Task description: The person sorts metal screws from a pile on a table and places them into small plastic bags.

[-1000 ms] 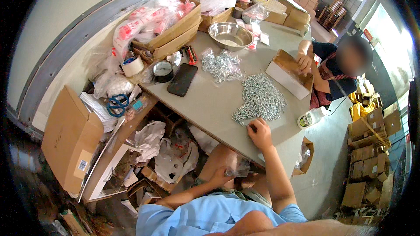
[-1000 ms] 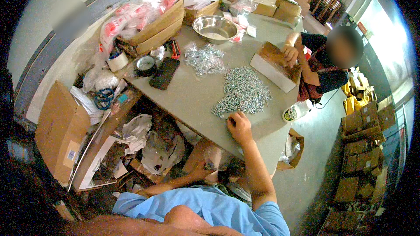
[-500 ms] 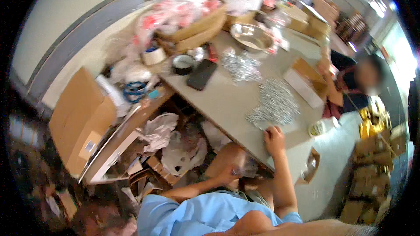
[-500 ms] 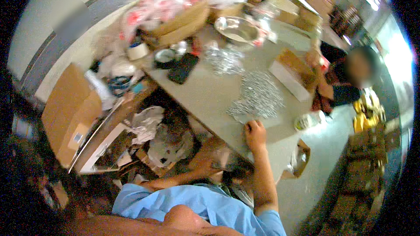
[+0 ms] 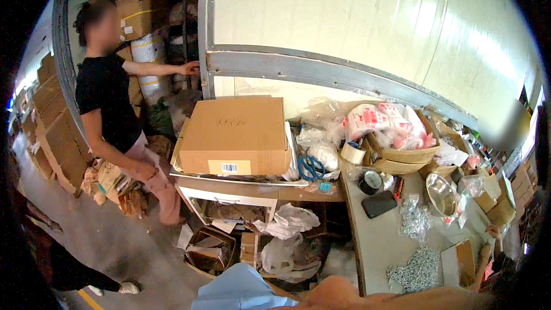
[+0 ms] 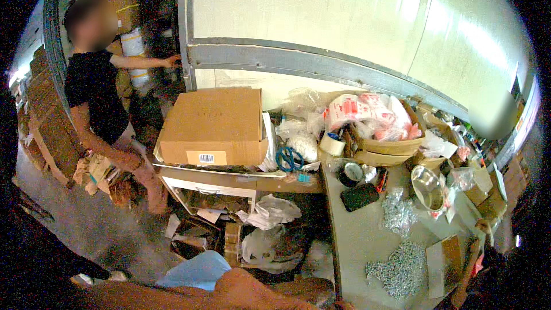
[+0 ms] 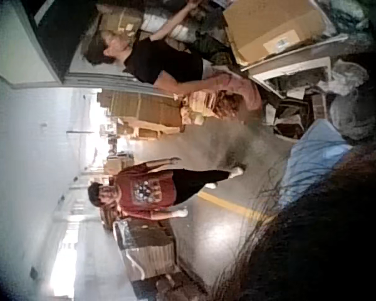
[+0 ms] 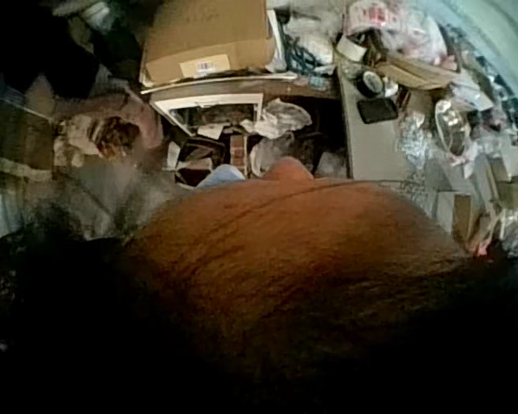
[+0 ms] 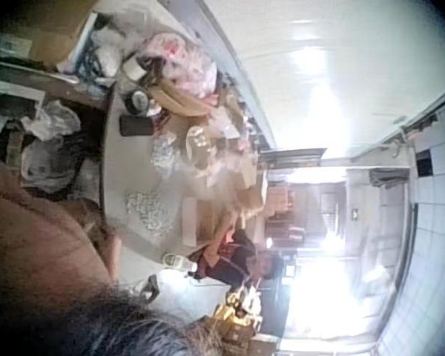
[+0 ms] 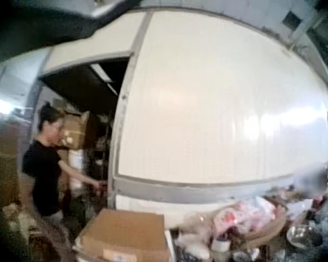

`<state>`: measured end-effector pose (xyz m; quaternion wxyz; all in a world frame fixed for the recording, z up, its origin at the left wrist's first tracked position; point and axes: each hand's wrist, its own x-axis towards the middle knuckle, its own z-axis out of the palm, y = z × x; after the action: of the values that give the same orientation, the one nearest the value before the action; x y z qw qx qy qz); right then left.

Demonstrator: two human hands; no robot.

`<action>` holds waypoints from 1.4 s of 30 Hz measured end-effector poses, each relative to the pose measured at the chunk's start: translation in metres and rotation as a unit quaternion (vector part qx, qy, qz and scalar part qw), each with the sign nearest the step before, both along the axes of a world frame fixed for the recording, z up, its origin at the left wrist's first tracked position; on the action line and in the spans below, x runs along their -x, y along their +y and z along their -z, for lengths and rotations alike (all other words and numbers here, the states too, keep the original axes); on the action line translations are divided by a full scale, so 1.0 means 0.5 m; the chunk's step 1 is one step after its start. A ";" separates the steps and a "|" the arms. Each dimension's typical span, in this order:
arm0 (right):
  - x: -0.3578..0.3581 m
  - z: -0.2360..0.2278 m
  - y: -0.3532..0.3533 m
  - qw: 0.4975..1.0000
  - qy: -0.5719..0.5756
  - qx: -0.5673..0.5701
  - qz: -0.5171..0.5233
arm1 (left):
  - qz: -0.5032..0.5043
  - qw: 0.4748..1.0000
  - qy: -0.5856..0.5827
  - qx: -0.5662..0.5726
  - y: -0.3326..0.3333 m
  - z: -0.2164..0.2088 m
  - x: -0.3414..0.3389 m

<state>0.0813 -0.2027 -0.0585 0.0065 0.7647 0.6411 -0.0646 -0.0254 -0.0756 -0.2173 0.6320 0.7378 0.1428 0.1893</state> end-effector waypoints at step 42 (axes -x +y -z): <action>0.070 -0.137 0.056 0.901 0.344 -0.232 0.127 | 0.168 0.975 -0.124 -0.080 0.142 -0.335 0.065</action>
<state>0.0462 -0.1749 0.0099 -0.4004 0.7495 0.4978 -0.1734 -0.0576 -0.0044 -0.0496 0.6067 0.7700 -0.0784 0.1814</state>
